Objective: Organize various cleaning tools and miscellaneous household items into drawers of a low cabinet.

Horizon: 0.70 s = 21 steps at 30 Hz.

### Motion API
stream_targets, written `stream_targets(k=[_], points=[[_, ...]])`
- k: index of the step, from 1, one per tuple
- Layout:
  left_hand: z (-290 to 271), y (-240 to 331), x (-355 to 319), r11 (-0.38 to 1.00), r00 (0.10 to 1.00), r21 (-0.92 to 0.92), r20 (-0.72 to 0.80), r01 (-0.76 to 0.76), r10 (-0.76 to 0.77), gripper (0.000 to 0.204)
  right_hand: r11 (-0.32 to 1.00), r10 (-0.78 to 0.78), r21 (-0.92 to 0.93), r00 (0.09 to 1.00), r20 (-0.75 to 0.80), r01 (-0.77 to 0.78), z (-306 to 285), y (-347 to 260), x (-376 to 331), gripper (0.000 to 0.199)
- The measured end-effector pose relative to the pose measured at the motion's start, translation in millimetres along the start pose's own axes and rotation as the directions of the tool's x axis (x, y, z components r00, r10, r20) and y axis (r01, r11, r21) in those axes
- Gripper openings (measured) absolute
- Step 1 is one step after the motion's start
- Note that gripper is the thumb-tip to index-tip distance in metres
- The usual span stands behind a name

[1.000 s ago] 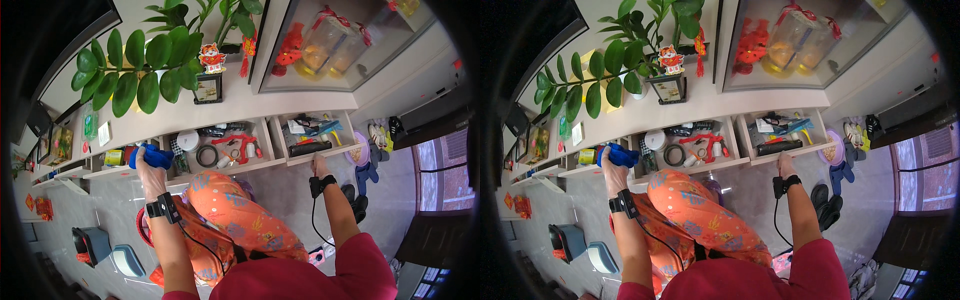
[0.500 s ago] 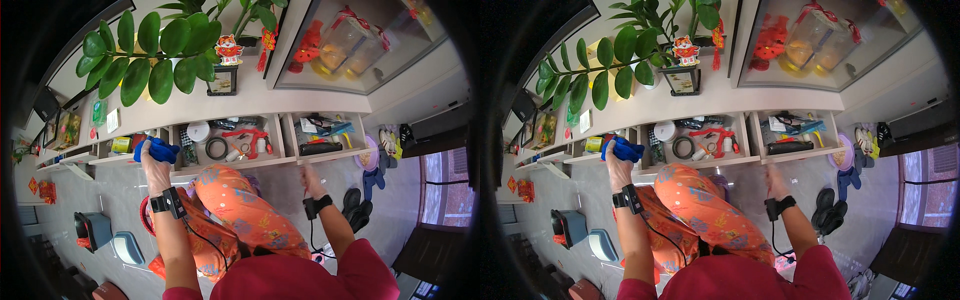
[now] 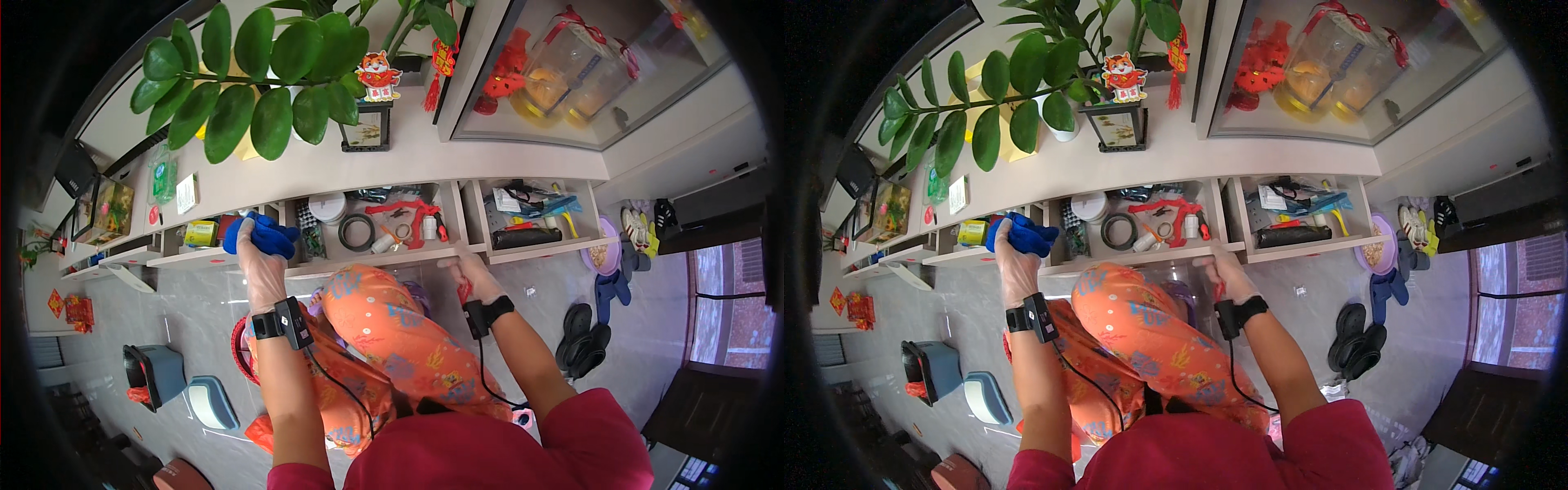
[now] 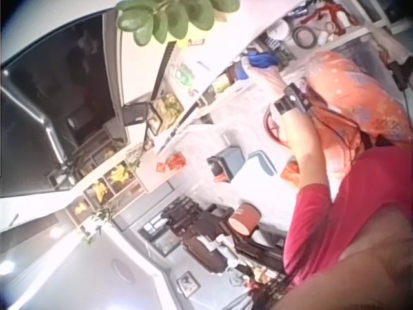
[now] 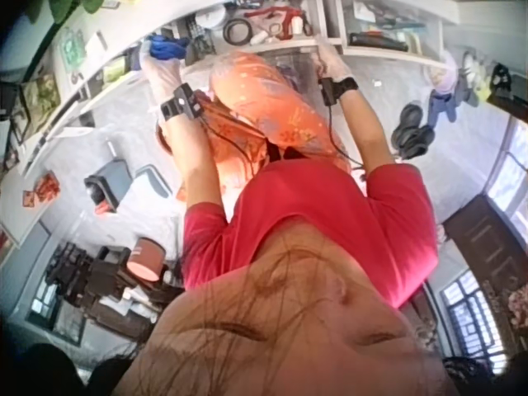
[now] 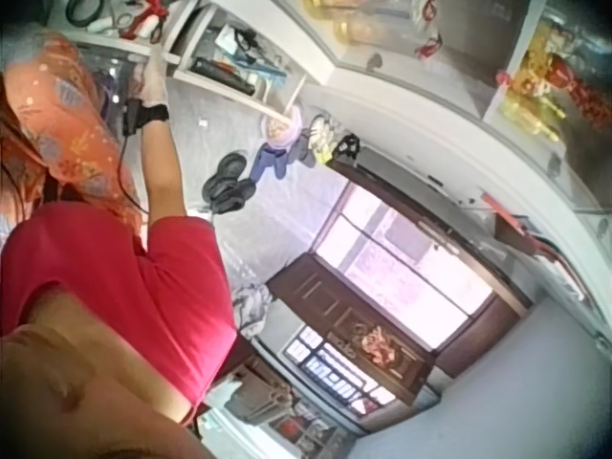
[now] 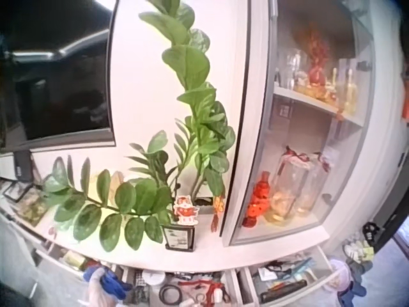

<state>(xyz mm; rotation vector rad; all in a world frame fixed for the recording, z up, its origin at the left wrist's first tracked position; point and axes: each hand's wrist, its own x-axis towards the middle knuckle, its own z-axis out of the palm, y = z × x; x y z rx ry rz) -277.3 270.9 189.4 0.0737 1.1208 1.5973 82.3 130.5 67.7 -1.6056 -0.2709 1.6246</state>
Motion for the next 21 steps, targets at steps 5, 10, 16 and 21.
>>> stream_targets(k=[5, 10, 16, 21], points=[[-11.9, -0.7, 12.8, 1.0, 0.997, 0.001, -0.073, 0.019, -0.019, 0.009, 0.997, -0.081, -0.036, 0.93, -0.36, 0.073, -40.2, 34.1, -33.7, 0.068], [-0.3, 3.9, -3.4, 0.999, 0.999, 0.015, -0.015, 0.04, -0.04, 0.008, 0.923, -0.319, -0.052, 0.682, -0.658, 0.381, -145.3, 39.3, 23.8, 0.049], [-4.2, -1.2, 9.7, 0.997, 0.991, -0.02, -0.111, 0.073, -0.075, 0.008, 0.953, -0.286, -0.149, 0.63, -0.722, 0.262, -190.0, 24.4, 66.2, 0.026], [-8.8, 5.4, 5.8, 1.0, 1.0, 0.005, -0.007, -0.012, 0.012, 0.008, 0.789, -0.473, -0.613, 0.678, -0.562, 0.042, -154.3, 0.0, 26.5, 0.034]])
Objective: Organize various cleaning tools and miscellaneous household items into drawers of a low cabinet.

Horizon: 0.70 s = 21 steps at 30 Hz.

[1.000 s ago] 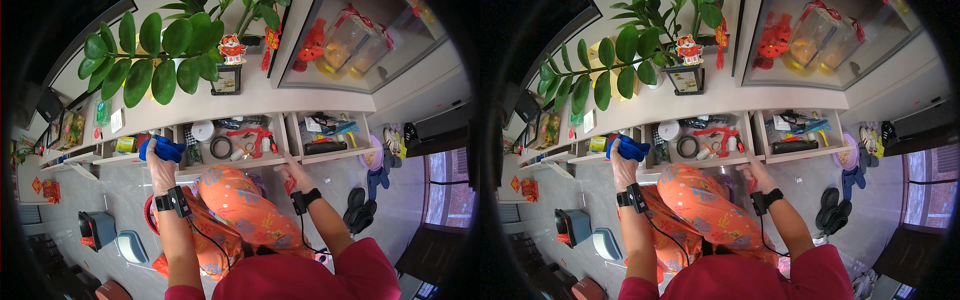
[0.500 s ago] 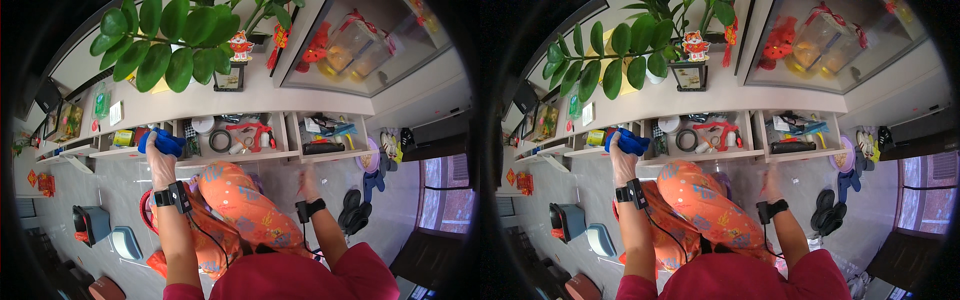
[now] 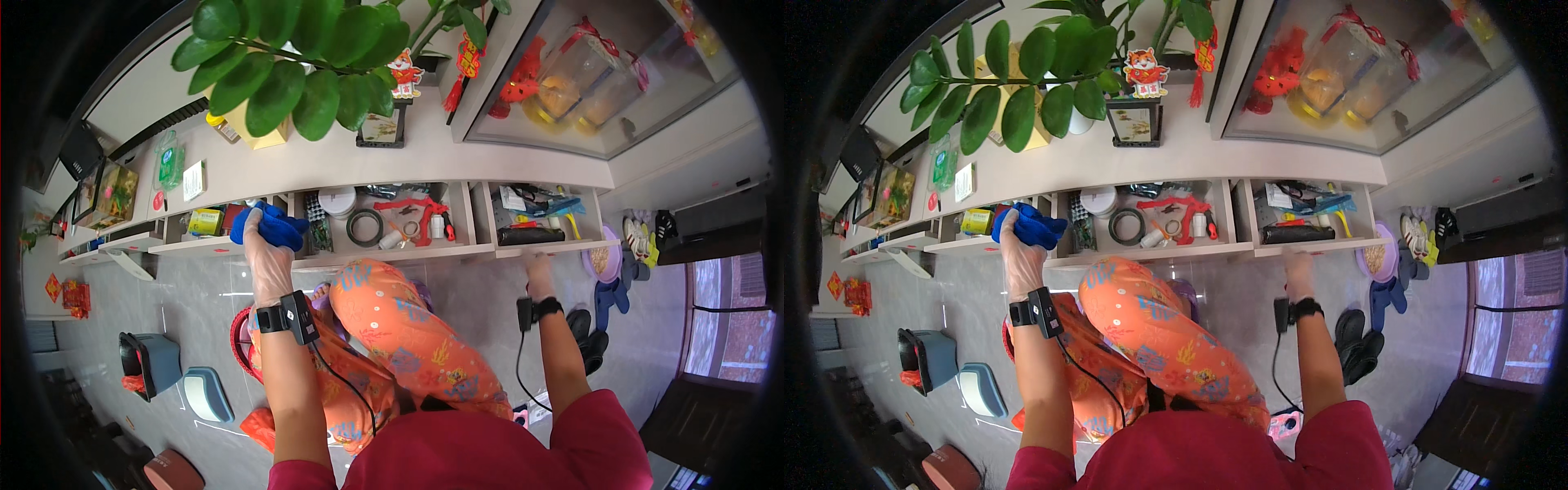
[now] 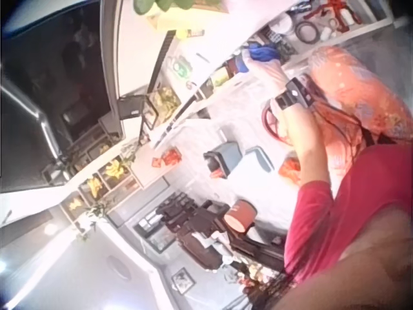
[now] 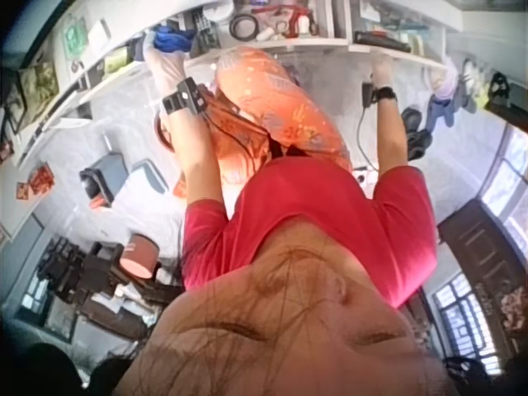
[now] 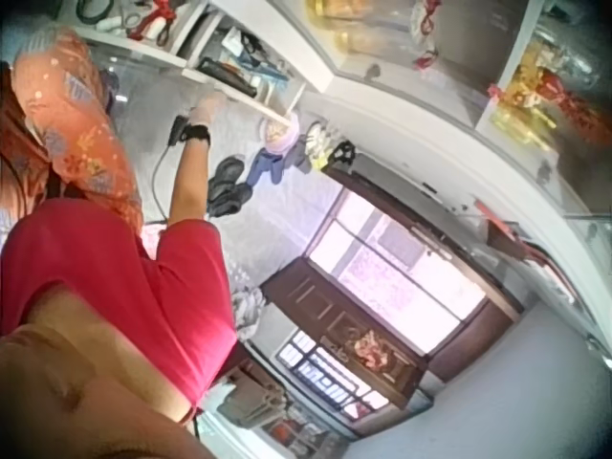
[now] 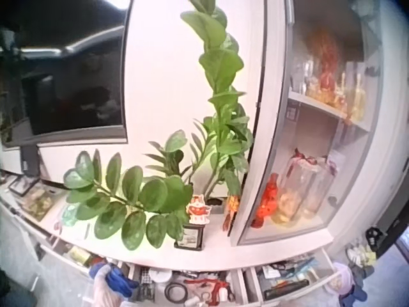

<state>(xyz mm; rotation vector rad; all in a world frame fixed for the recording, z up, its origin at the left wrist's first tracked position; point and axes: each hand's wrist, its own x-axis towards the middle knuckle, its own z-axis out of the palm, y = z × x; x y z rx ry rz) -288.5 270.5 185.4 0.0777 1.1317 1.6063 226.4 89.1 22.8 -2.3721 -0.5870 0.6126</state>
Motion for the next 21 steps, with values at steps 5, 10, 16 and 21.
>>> stream_targets(k=[5, 10, 16, 21], points=[[10.5, 5.9, -13.4, 0.999, 0.998, 0.008, -0.039, 0.042, -0.041, 0.006, 0.312, -0.664, -0.579, 0.609, 0.434, 0.753, -29.8, -78.8, -70.4, 0.081], [4.0, 3.7, -7.7, 0.999, 1.0, -0.041, -0.015, 0.004, -0.004, 0.002, 0.194, -0.441, -0.561, 0.583, 0.682, 0.804, -12.8, -101.6, -50.3, 0.094], [0.9, 4.8, -0.7, 0.998, 0.989, -0.056, -0.138, 0.038, -0.046, 0.003, 0.136, -0.384, -0.492, 0.504, 0.774, 0.86, -17.1, -115.7, -53.8, 0.076], [0.0, 4.1, -2.0, 0.997, 0.995, -0.06, -0.09, 0.039, -0.044, 0.002, 0.146, -0.428, -0.388, 0.412, 0.805, 0.91, -15.3, -102.3, -40.9, 0.046]])
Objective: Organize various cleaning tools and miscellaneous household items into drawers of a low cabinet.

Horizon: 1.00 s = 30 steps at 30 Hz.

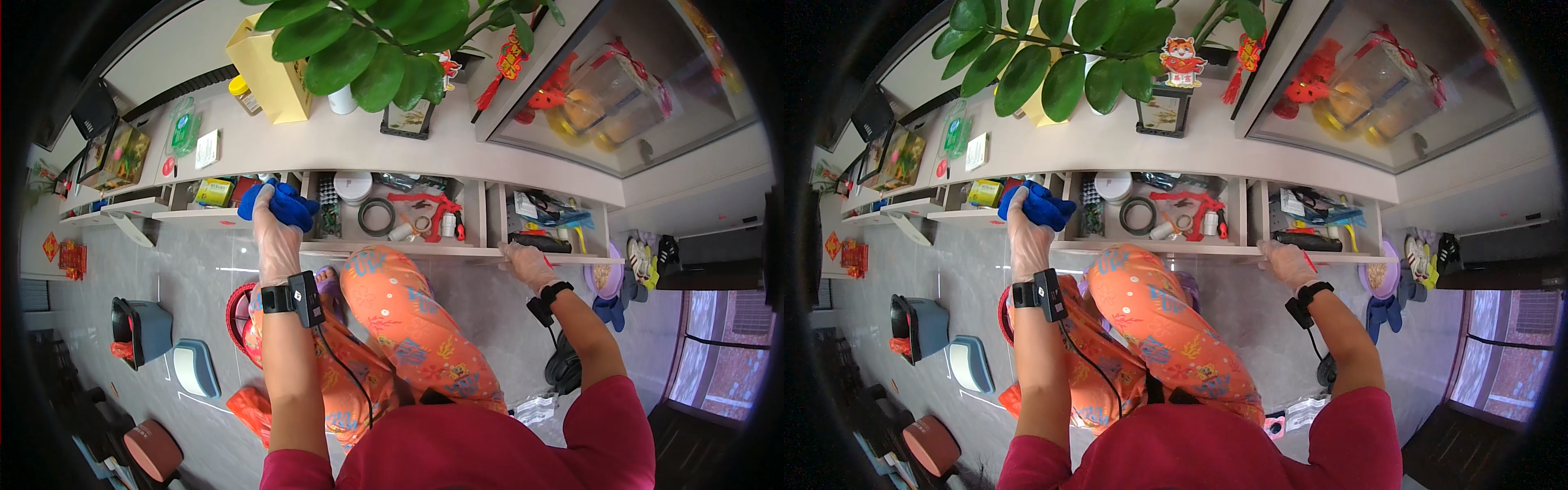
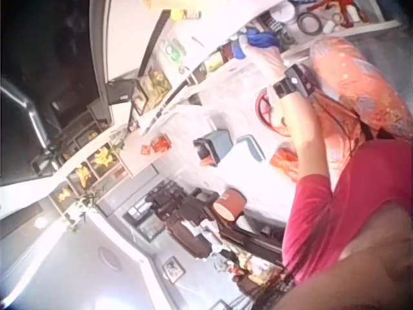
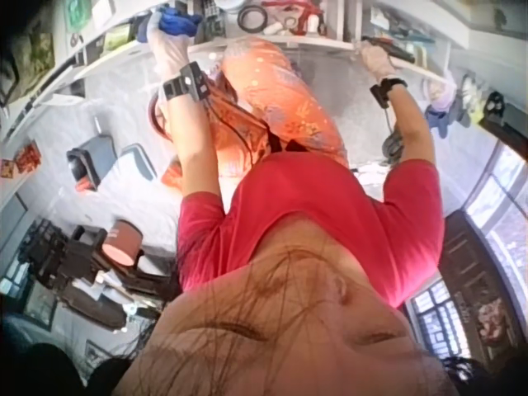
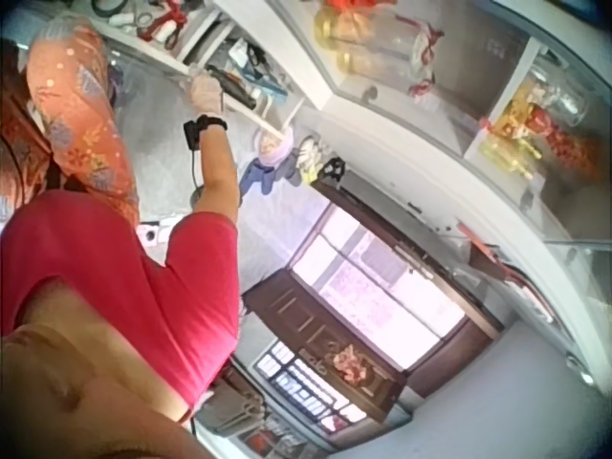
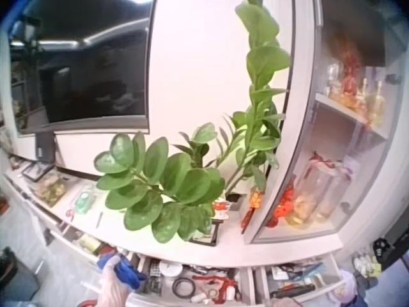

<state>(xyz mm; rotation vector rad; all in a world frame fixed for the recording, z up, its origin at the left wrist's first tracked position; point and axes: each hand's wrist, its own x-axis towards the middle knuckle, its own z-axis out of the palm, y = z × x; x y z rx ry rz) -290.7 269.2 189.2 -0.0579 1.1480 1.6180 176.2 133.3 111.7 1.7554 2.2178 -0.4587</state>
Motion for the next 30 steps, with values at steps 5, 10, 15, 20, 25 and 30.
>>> stream_targets(k=[5, 10, 15, 20, 25, 30], points=[[6.1, 2.4, -10.4, 0.999, 0.996, 0.036, 0.085, -0.022, 0.019, 0.003, 0.985, -0.172, -0.006, 0.985, 0.022, 0.172, 7.2, 5.9, 5.6, 0.035], [3.4, 2.5, 1.0, 0.999, 0.999, 0.011, 0.028, -0.04, 0.04, 0.004, 0.98, 0.091, 0.187, 0.985, -0.145, -0.063, -0.4, -10.0, -11.0, 0.041], [1.5, 2.1, 0.2, 0.999, 0.997, 0.032, 0.08, 0.014, -0.017, 0.015, 0.371, 0.927, 0.815, 0.232, -0.295, -0.445, 70.9, 46.4, -29.2, 0.045], [5.7, -0.9, 0.9, 0.999, 0.992, 0.032, 0.119, 0.039, -0.043, 0.003, 0.075, 0.848, 0.802, 0.461, 0.261, -0.593, 135.4, 120.4, -9.8, 0.054], [11.3, -10.9, 2.1, 0.997, 0.996, 0.06, 0.069, 0.047, -0.051, 0.006, 0.555, 0.728, 0.721, 0.661, -0.18, -0.415, 146.7, 140.6, 6.9, 0.04], [16.7, -10.0, -11.0, 0.997, 0.999, 0.08, 0.034, 0.024, -0.027, 0.008, 0.158, 0.861, 0.843, 0.489, 0.137, -0.514, 79.8, 116.2, 45.5, 0.048]])
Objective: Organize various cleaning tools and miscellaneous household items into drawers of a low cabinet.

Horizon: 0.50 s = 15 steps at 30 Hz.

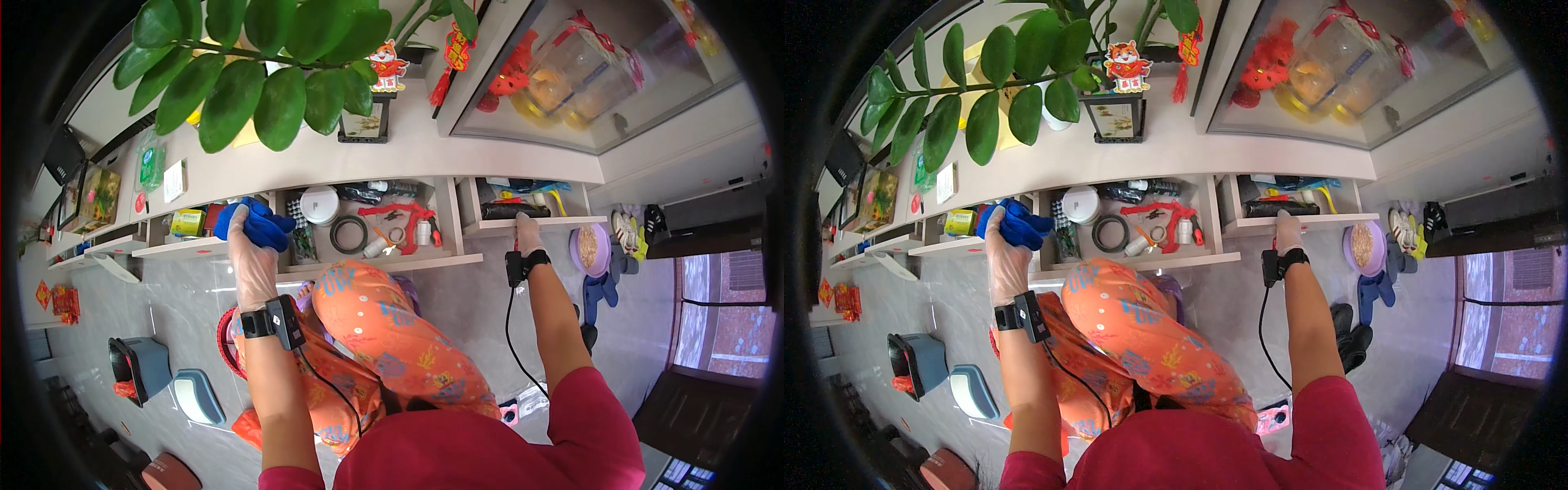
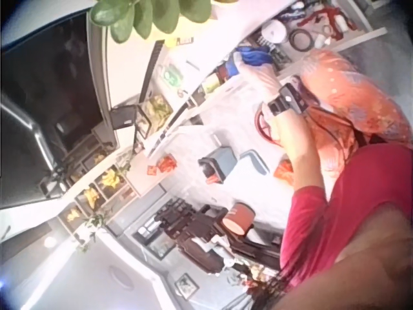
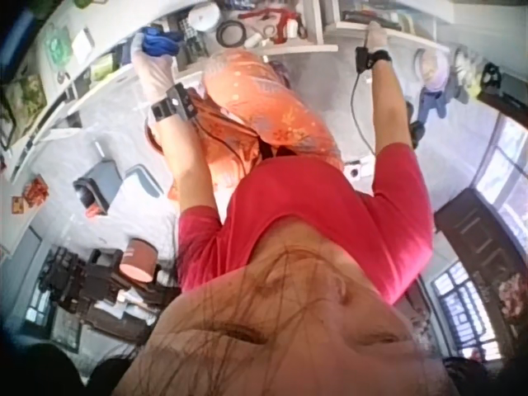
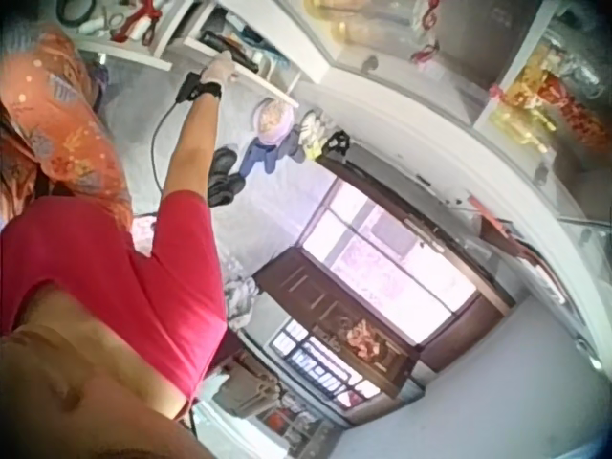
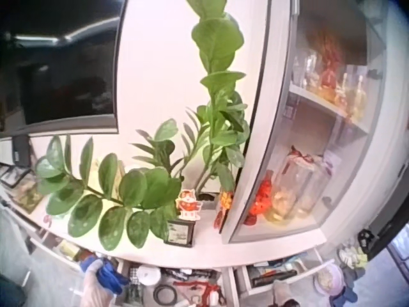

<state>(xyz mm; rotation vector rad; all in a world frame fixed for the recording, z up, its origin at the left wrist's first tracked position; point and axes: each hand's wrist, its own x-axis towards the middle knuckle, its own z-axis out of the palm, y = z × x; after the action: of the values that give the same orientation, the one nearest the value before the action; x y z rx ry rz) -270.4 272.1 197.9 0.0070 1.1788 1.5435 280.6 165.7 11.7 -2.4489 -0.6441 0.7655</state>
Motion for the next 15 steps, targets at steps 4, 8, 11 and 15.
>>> stream_targets(k=[4, 8, 11, 15], points=[[-12.9, 3.3, 6.5, 0.998, 0.995, 0.063, 0.104, 0.003, -0.01, 0.016, 0.991, -0.127, 0.018, 0.983, -0.132, 0.13, 7.4, -11.6, 3.4, 0.036], [3.7, -4.3, 0.4, 1.0, 0.994, -0.002, 0.107, -0.007, 0.007, 0.009, 0.995, -0.081, -0.063, 0.995, -0.055, 0.077, -6.2, 7.0, 20.8, 0.049], [-12.3, -0.1, 8.8, 0.999, 0.997, 0.017, 0.069, -0.029, 0.028, 0.006, 0.985, 0.038, 0.165, 0.999, 0.013, -0.039, 3.4, -5.6, 7.3, 0.043], [-17.4, 4.3, 6.9, 0.999, 0.996, 0.033, 0.086, -0.004, 0.001, 0.019, 0.866, -0.039, 0.5, 0.993, 0.116, -0.024, 8.1, -11.3, -47.4, 0.048]])
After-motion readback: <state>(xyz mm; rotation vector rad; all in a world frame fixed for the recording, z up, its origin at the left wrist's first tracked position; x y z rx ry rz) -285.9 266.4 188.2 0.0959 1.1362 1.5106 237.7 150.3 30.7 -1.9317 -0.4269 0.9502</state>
